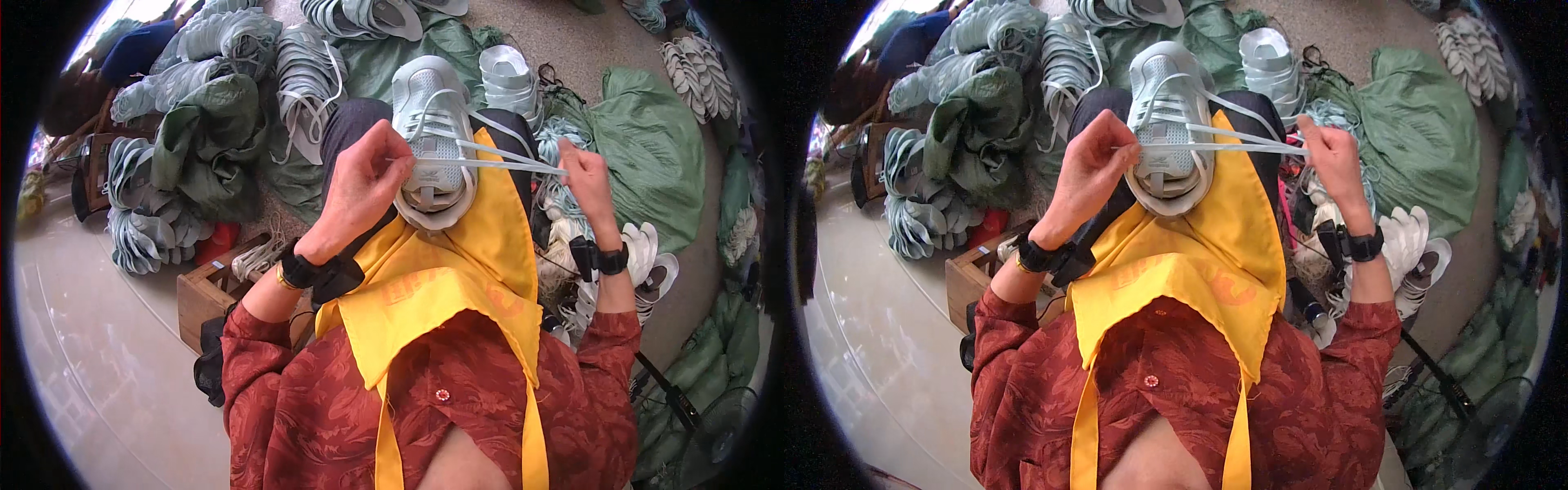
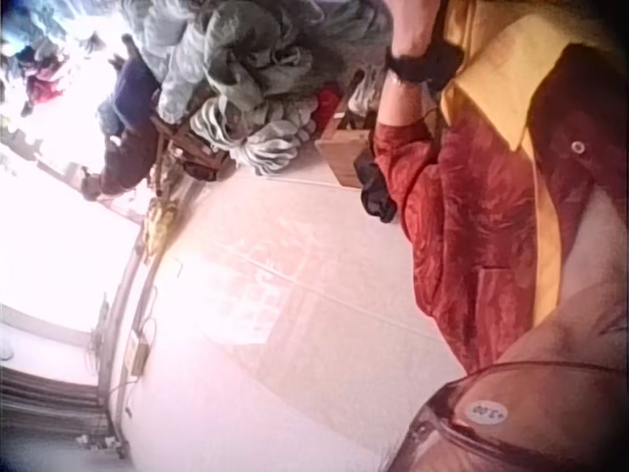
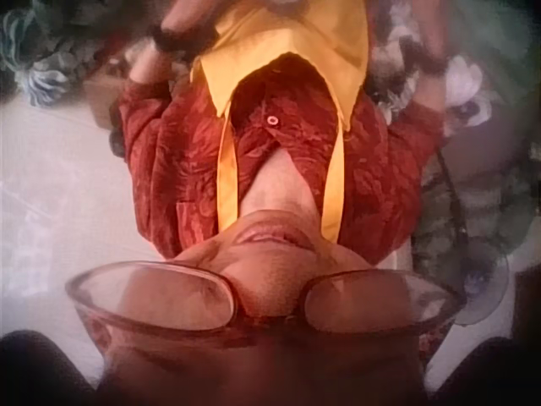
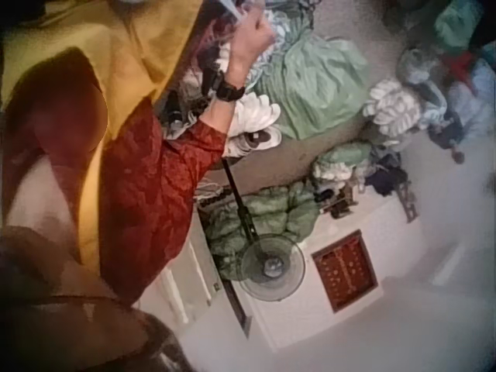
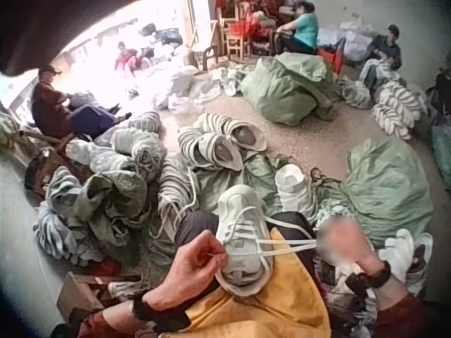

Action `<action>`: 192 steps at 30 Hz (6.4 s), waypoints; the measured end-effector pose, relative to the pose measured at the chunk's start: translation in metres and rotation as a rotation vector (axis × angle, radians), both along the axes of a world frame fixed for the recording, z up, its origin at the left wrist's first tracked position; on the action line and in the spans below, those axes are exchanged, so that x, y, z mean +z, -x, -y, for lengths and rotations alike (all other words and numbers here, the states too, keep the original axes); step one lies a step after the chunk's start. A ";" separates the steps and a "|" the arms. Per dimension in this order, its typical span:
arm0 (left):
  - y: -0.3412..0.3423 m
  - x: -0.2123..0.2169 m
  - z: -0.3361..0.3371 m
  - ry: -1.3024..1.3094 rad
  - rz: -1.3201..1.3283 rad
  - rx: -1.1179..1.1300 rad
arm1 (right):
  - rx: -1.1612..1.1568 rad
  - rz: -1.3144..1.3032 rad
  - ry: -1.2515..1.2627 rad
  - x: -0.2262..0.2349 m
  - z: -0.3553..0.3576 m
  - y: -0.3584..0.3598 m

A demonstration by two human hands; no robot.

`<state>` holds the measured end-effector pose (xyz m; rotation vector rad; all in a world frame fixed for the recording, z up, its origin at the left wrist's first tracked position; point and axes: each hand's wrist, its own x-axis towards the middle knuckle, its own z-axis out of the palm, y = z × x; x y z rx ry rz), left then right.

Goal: The person sits on the floor and laces a white sneaker by threading a white shoelace through the eyelets. They pull the laces to tighten them and tie a knot at the top. The person works on a single shoe while surrounded by many other shoes and green sacks.

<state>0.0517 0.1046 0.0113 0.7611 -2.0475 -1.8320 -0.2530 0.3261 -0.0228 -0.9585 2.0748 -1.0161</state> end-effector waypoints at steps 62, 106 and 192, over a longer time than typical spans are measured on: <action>-0.004 0.002 -0.026 0.836 -0.072 -0.168 | 0.033 0.260 0.157 0.013 0.109 -0.121; 0.000 0.005 -0.038 0.866 -0.136 -0.088 | 0.127 0.558 -0.073 0.032 0.114 -0.105; -0.086 0.008 0.082 0.289 0.260 0.004 | 0.667 -0.431 0.300 0.067 0.121 -0.090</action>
